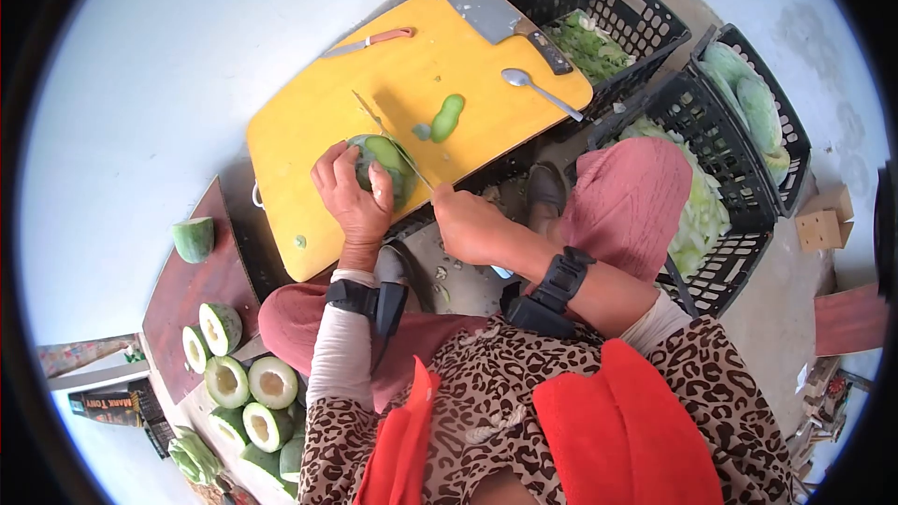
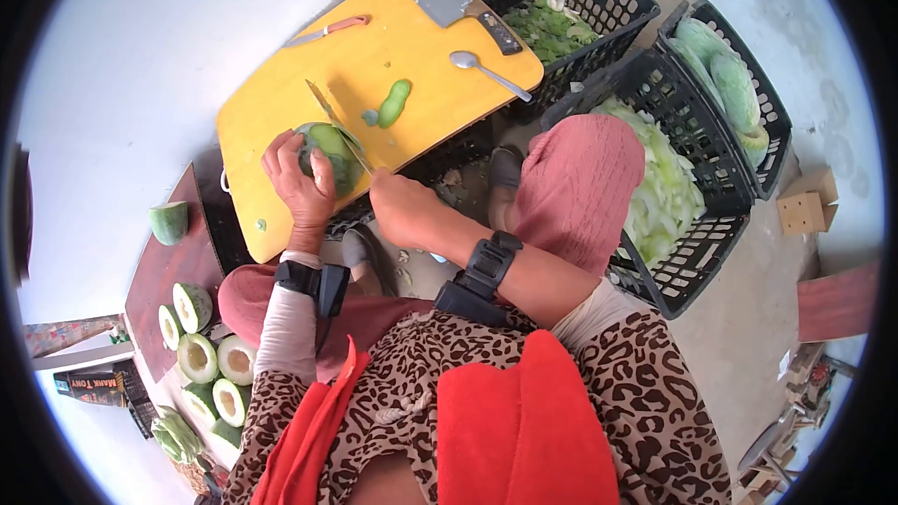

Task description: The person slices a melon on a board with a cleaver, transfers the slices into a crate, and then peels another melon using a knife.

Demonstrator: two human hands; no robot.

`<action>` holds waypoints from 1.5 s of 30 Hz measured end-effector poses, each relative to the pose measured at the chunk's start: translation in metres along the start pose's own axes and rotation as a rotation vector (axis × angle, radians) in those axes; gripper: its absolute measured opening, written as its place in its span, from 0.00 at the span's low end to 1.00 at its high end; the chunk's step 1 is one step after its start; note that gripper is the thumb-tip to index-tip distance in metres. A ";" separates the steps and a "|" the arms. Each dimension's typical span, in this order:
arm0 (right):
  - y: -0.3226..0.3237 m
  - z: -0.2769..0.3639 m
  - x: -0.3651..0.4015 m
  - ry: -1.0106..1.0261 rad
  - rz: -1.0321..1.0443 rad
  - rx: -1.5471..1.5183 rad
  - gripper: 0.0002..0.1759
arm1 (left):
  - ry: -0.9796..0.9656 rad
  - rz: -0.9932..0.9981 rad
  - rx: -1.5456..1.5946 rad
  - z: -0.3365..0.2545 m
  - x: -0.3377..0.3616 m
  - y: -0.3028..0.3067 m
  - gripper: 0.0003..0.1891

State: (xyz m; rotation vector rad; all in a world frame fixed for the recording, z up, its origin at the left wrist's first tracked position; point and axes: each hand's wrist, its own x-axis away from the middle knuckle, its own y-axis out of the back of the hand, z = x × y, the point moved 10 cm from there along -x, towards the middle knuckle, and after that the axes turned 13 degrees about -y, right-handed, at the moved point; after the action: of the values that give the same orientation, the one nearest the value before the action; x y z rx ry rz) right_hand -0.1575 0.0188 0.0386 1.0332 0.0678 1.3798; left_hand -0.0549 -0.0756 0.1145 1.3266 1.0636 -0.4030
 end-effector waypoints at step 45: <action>0.046 0.050 0.049 0.417 -0.346 0.344 0.14 | 0.071 0.031 0.060 -0.010 0.005 -0.007 0.19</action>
State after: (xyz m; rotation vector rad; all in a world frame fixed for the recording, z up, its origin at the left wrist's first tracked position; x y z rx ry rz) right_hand -0.1507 0.0241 0.1219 0.9407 0.7803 1.2648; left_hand -0.0614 -0.0664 0.1078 1.4183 1.0961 -0.3695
